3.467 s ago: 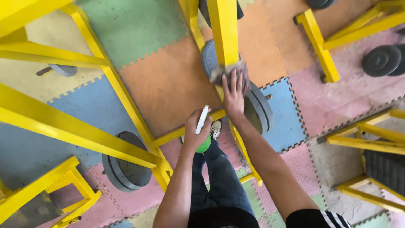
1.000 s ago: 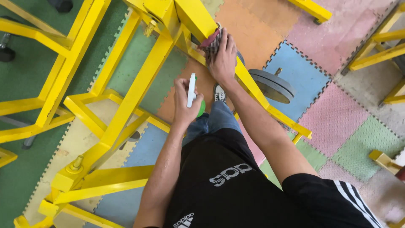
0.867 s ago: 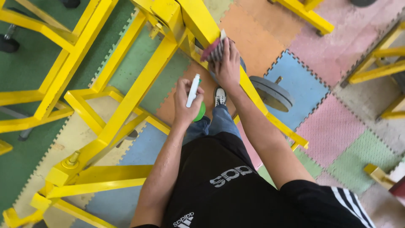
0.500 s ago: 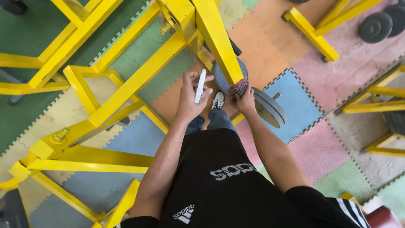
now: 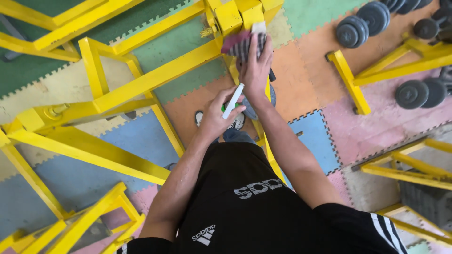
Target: Cleaning various pieces of gym equipment with a spray bottle and a cloth.
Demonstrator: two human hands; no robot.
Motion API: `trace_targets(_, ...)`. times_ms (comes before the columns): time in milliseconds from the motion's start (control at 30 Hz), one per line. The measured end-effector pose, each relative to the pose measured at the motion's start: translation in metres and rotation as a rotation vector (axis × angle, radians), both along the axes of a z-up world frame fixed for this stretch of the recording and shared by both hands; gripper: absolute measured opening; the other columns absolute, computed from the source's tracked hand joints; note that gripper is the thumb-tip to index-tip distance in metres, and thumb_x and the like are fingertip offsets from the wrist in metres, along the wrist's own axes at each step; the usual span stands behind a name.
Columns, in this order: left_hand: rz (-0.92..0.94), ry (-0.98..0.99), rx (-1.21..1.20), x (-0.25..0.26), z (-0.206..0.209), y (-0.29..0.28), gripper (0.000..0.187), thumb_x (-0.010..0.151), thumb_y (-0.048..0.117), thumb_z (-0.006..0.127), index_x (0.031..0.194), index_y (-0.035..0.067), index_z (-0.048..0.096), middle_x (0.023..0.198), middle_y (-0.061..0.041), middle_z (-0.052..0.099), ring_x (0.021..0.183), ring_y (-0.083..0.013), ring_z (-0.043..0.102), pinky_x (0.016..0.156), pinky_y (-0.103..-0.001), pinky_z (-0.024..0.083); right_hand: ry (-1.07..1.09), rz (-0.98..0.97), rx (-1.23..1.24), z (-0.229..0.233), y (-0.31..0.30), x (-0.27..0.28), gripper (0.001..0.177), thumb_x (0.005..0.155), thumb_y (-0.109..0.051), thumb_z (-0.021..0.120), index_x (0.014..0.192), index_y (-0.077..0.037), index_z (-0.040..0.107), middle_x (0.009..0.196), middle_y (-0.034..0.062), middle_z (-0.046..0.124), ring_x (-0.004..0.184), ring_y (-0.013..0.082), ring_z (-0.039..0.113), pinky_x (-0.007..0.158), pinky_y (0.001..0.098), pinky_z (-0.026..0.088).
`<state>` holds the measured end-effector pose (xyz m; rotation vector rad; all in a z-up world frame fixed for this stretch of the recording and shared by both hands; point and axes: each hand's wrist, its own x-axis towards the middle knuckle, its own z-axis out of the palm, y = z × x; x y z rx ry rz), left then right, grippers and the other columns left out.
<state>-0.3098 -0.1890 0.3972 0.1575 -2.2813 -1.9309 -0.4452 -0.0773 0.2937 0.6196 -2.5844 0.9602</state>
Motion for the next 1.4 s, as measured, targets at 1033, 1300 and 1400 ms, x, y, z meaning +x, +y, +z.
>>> trace_targets(1033,0.101,0.294,-0.267,-0.074,-0.007,-0.114,0.036,0.096,0.007,0.078,0.131,0.006,0.07,0.093,-0.013,0.071,0.076,-0.0261,0.067,0.069,-0.036,0.055,0.065,0.033,0.066,-0.02,0.001,0.014,0.052,0.079,0.011,0.063,0.128,-0.006,0.066,0.164,0.026,0.034,0.157,0.047,0.024,0.13,0.0635,0.016)
trace_targets(1300,0.012,0.375,-0.307,-0.088,-0.036,-0.156,0.041,0.096,0.011,0.078,0.134,0.005,0.065,0.112,-0.015,0.075,0.094,-0.0313,0.073,0.083,-0.039,0.059,-0.063,-0.008,-0.258,0.026,-0.031,-0.019,0.071,0.082,0.013,0.056,0.149,-0.007,0.04,0.171,0.0267,0.028,0.161,0.0469,0.022,0.135,0.0537,0.02)
trace_targets(1400,-0.058,0.294,-0.297,-0.091,-0.038,-0.165,0.046,0.093,0.013,0.082,0.134,0.002,0.064,0.112,-0.015,0.074,0.095,-0.0328,0.072,0.084,-0.04,0.059,-0.05,-0.119,-0.119,0.005,-0.034,0.009,0.082,0.081,0.012,0.058,0.156,-0.008,0.031,0.171,0.0263,0.024,0.161,0.0468,0.02,0.134,0.0546,0.02)
